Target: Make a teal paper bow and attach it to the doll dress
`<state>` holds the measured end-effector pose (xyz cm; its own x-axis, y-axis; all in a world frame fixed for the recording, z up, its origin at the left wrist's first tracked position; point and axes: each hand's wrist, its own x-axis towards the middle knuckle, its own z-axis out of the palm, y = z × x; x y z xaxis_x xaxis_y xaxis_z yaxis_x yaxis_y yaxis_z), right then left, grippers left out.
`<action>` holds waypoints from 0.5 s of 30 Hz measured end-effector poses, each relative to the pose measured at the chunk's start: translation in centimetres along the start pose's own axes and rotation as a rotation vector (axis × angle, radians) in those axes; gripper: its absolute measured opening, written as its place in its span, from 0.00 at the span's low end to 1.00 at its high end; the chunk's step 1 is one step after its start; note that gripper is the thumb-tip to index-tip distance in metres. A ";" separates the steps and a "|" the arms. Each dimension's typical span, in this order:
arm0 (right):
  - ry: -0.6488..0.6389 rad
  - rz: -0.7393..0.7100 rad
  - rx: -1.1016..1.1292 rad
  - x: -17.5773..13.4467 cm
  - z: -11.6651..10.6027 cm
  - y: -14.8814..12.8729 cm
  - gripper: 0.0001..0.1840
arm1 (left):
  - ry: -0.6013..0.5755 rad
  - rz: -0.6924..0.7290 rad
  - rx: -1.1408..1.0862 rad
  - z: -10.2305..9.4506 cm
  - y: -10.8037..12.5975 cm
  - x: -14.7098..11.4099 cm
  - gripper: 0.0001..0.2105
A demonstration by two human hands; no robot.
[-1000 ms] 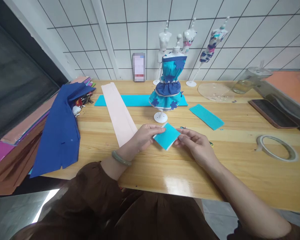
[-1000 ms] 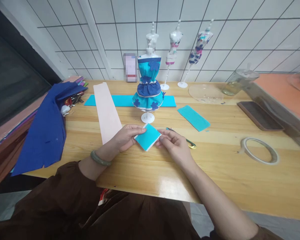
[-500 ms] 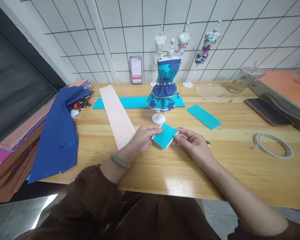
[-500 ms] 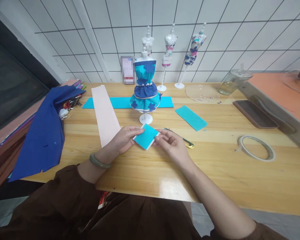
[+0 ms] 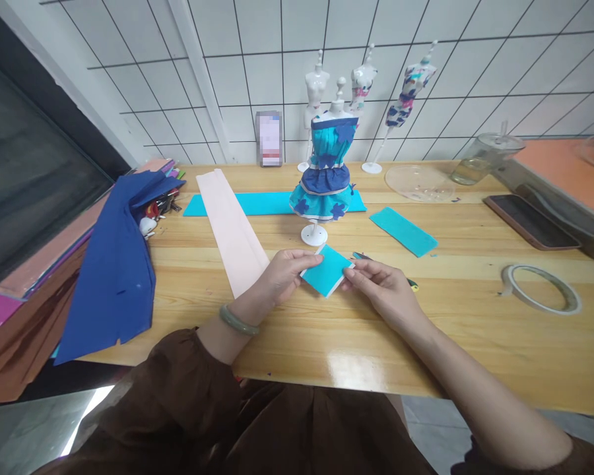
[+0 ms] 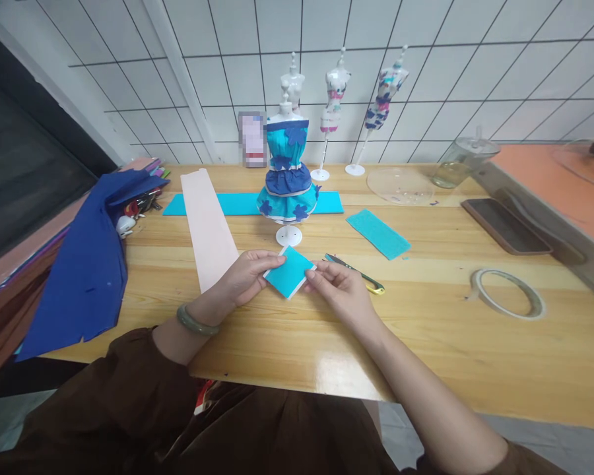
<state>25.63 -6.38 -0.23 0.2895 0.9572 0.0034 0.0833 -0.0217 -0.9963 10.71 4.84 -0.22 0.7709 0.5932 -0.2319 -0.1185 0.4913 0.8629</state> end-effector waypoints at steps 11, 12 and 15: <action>0.058 0.067 0.027 0.3 -0.3 0.4 0.14 | 0.033 0.016 -0.059 0.0 0.2 0.1 0.10; 0.070 0.079 -0.002 0.3 -0.3 0.5 0.14 | 0.042 0.038 -0.070 -0.1 0.3 0.1 0.10; 0.077 0.049 -0.196 0.4 -0.5 1.1 0.16 | 0.069 0.099 -0.076 -0.4 0.4 0.2 0.10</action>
<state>26.35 -6.21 -1.24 0.3690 0.9289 -0.0303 0.2493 -0.1303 -0.9596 10.60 5.37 -0.10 0.7085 0.6824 -0.1798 -0.2411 0.4735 0.8472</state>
